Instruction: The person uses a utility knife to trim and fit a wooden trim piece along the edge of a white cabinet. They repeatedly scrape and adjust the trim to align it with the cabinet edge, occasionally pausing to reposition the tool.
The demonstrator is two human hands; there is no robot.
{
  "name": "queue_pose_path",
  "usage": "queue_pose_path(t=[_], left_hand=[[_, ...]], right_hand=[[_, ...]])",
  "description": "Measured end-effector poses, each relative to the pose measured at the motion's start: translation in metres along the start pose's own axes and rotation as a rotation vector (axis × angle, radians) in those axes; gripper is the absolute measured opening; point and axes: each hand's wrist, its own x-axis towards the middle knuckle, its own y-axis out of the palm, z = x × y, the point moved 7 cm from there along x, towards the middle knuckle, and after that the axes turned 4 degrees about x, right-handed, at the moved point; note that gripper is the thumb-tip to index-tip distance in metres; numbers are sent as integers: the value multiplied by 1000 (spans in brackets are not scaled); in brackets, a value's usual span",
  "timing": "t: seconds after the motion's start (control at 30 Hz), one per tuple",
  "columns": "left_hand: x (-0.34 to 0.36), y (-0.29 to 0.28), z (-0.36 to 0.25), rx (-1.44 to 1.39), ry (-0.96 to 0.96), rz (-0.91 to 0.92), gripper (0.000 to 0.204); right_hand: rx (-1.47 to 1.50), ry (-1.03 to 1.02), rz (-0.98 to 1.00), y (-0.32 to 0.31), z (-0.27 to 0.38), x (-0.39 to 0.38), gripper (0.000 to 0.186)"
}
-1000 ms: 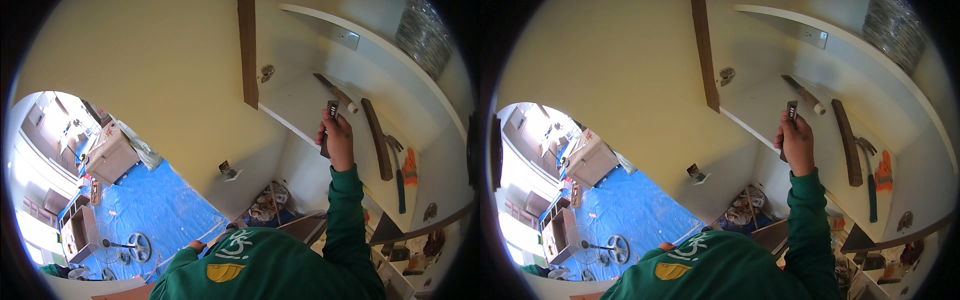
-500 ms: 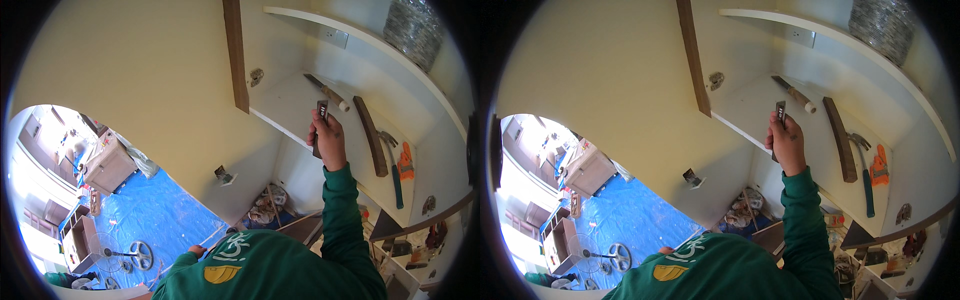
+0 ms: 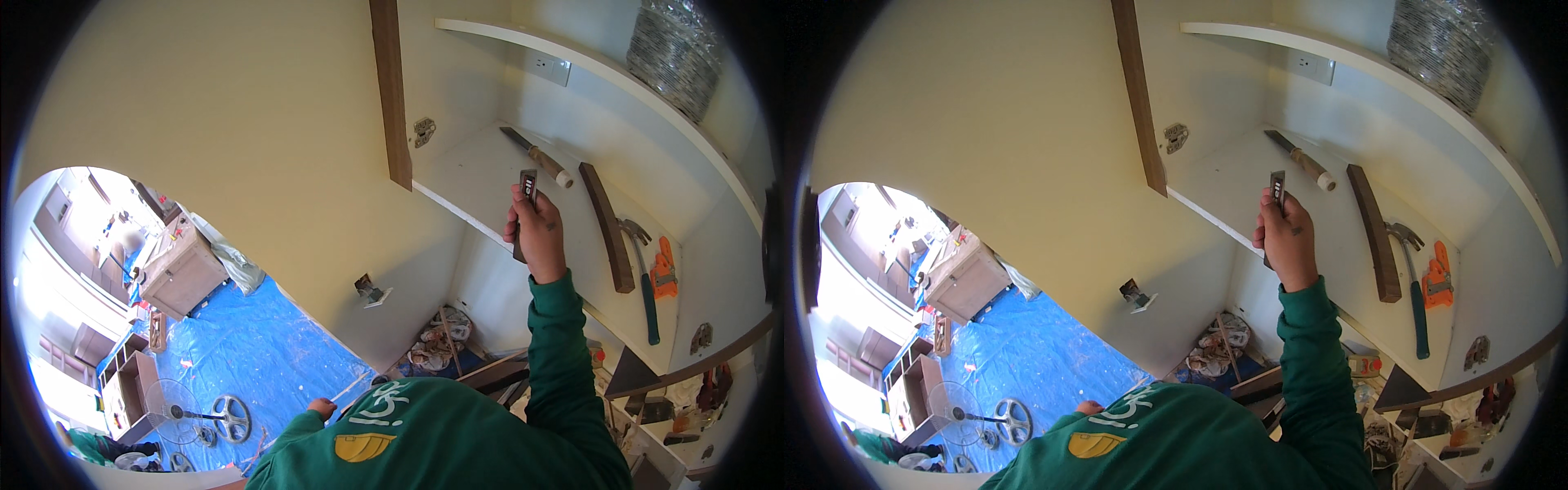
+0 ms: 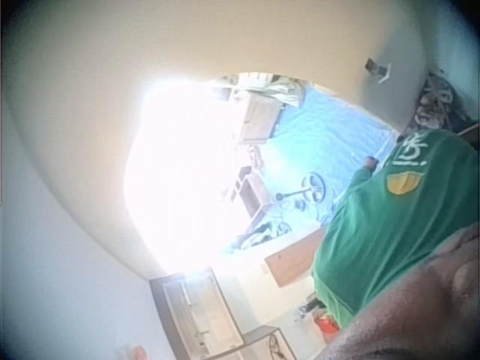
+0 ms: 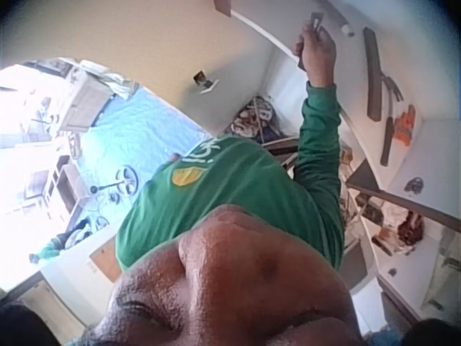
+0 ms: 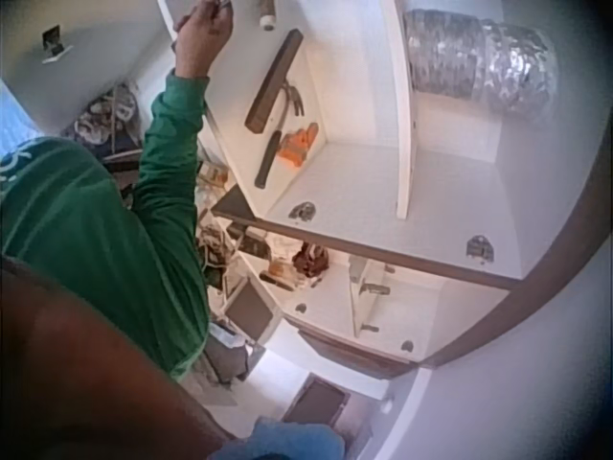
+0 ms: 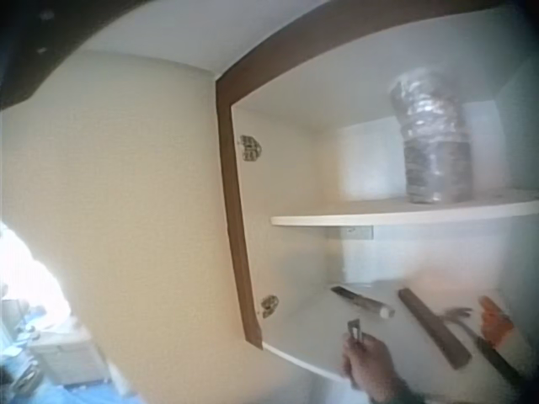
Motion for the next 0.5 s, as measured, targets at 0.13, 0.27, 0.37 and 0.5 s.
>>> queue_pose_path(t=[0.13,0.27,0.37,0.5], left_hand=[[14,-24,-26,-3,63,-123,44],[37,-70,-101,6,514,-464,36],[-27,-165,-230,-261,441,-289,43],[-127,-270,-391,85,933,-723,25]], right_hand=[[-2,2,0,0,0,0,28],[-6,6,23,-3,-6,2,29],[9,-10,-2,0,-3,0,32],[-20,-24,22,2,-1,1,37]])
